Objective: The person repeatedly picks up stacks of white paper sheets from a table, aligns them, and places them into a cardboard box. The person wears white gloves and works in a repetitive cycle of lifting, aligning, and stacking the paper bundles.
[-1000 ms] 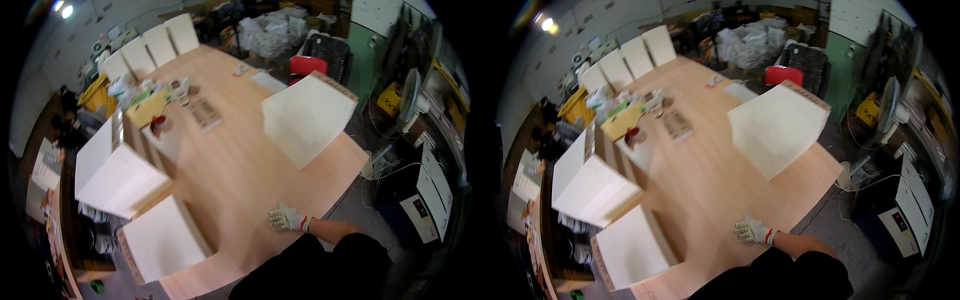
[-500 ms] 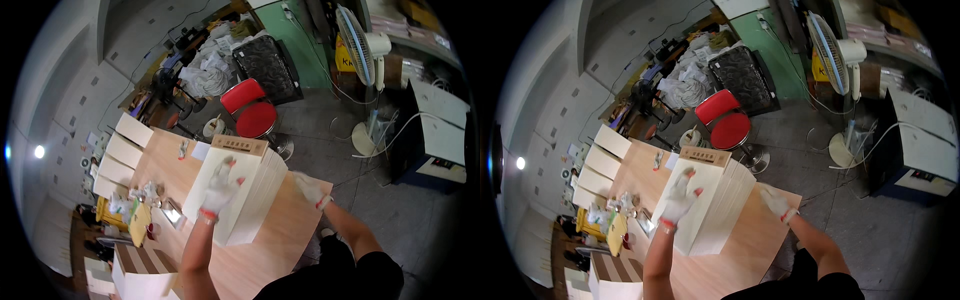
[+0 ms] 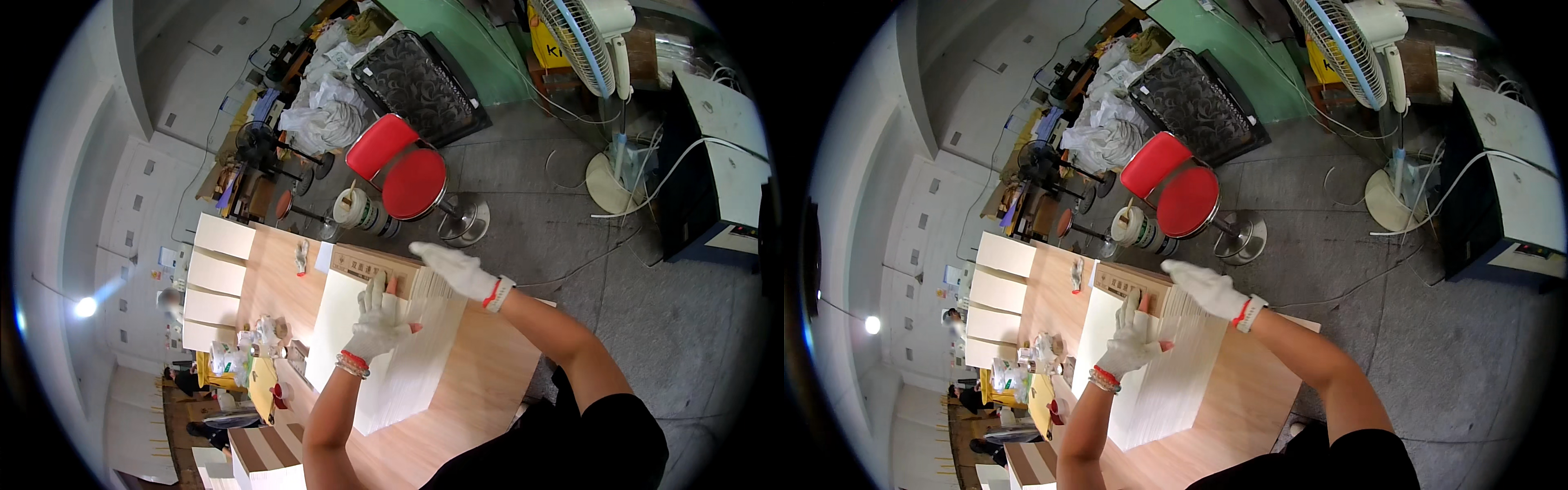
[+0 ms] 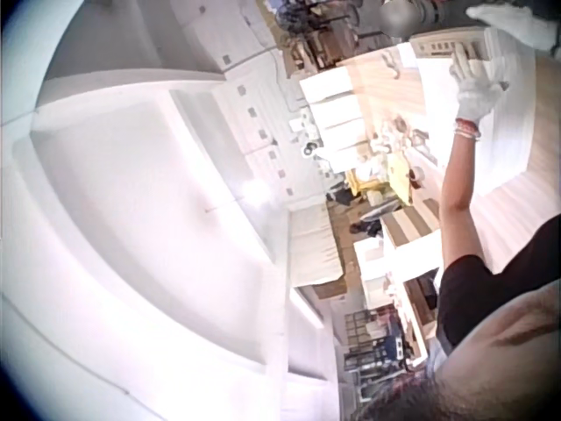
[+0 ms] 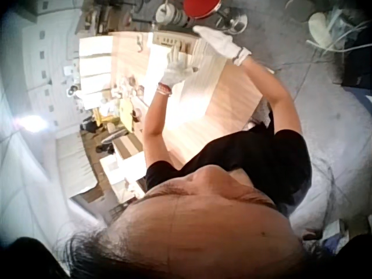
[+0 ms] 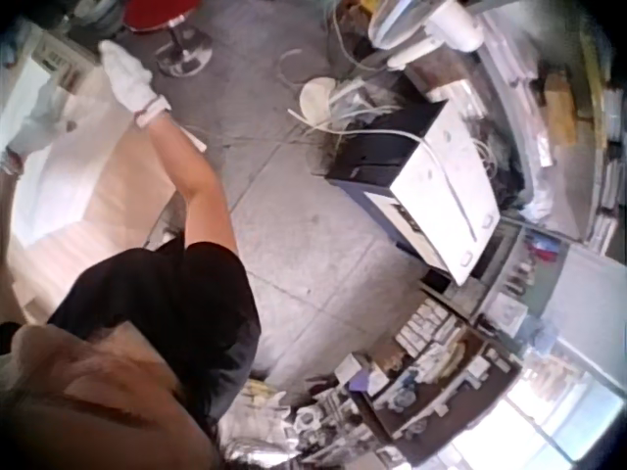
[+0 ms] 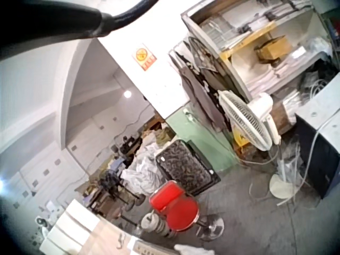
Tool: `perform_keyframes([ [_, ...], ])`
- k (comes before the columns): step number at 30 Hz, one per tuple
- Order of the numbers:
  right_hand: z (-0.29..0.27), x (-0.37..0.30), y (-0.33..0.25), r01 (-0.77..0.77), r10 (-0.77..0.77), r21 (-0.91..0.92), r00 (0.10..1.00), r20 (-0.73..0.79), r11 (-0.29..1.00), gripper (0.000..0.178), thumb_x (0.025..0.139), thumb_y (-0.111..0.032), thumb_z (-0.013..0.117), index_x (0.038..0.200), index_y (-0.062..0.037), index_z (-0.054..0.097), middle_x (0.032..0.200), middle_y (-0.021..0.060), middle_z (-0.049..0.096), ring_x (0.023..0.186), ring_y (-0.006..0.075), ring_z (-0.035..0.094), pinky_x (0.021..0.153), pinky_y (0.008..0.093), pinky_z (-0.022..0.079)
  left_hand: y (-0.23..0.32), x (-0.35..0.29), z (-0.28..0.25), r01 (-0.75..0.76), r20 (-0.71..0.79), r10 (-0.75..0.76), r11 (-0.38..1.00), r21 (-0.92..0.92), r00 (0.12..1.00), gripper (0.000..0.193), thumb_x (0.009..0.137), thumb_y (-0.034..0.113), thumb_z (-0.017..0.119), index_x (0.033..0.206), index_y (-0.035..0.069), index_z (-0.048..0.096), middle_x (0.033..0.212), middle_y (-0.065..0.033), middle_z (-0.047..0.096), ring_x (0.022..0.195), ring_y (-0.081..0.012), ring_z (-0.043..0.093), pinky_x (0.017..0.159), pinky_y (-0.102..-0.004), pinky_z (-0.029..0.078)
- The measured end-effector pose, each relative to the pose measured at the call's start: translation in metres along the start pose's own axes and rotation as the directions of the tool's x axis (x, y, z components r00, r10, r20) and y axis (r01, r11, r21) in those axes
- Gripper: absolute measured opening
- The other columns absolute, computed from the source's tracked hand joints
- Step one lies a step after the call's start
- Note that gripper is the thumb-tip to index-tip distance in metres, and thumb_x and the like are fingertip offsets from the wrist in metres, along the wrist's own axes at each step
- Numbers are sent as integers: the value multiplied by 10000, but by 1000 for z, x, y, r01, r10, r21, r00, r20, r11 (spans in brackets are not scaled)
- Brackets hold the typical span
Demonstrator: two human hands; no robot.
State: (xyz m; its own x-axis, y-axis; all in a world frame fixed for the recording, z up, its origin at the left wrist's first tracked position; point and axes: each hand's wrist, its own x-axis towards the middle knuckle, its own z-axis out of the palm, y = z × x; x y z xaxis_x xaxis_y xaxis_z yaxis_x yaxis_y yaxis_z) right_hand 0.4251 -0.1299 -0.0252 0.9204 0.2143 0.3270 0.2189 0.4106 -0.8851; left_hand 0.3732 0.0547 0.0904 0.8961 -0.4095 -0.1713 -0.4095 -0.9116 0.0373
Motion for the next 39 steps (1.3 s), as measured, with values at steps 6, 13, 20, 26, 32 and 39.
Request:
perform_keyframes([
  [6, -34, -41, 8, -323, 488, 518, 845, -220, 792, 435, 921, -359, 465, 1210, -37, 511, 1184, 96, 548, 1056, 185, 542, 922, 308, 415, -3, 42, -2, -258, -259, 257, 966, 30, 931, 505, 635, 230, 748, 1056, 43, 541, 1188, -105, 520, 1174, -340, 414, 980, -505, 246],
  [13, -60, -120, 42, -367, 649, 607, 679, -343, 705, 376, 910, -313, 486, 1168, -44, 531, 1075, 57, 588, 945, 156, 567, 852, 299, 446, 5, 63, -18, -264, -101, 261, 965, -10, 960, 328, 639, 111, 717, 916, 60, 550, 1003, -52, 600, 1087, -257, 499, 986, -477, 253],
  [20, -51, -159, 62, -405, 660, 603, 695, -284, 687, 357, 945, -293, 445, 1180, -33, 514, 1074, 58, 576, 947, 144, 561, 846, 286, 453, 3, 65, -27, -277, -87, 268, 953, -118, 959, 322, 628, 72, 707, 888, 62, 516, 1040, -44, 604, 1097, -269, 499, 1028, -493, 205],
  [26, -49, -162, 61, -391, 594, 591, 781, -194, 706, 345, 971, -266, 400, 1194, -23, 501, 1075, 65, 576, 950, 143, 563, 858, 289, 455, -3, 86, -35, -379, 93, 377, 925, 3, 921, 251, 654, 64, 664, 819, 59, 474, 1048, -73, 594, 1081, -318, 500, 1001, -436, 284],
  [32, -51, -164, 64, -360, 586, 627, 786, -194, 691, 314, 969, -228, 402, 1174, -12, 500, 1055, 68, 571, 932, 148, 562, 849, 283, 459, 5, 89, -36, -120, 200, 110, 992, 35, 974, 169, 656, 55, 608, 755, 44, 471, 843, -116, 574, 851, -339, 542, 686, -365, 450],
  [39, -51, -165, 64, -334, 558, 651, 813, -167, 681, 331, 968, -241, 416, 1188, -9, 501, 1046, 66, 576, 943, 146, 563, 851, 279, 463, 13, 94, -33, -149, 213, 186, 973, -178, 959, 144, 634, -28, 549, 745, 17, 470, 791, -128, 578, 753, -302, 541, 658, -351, 451],
])
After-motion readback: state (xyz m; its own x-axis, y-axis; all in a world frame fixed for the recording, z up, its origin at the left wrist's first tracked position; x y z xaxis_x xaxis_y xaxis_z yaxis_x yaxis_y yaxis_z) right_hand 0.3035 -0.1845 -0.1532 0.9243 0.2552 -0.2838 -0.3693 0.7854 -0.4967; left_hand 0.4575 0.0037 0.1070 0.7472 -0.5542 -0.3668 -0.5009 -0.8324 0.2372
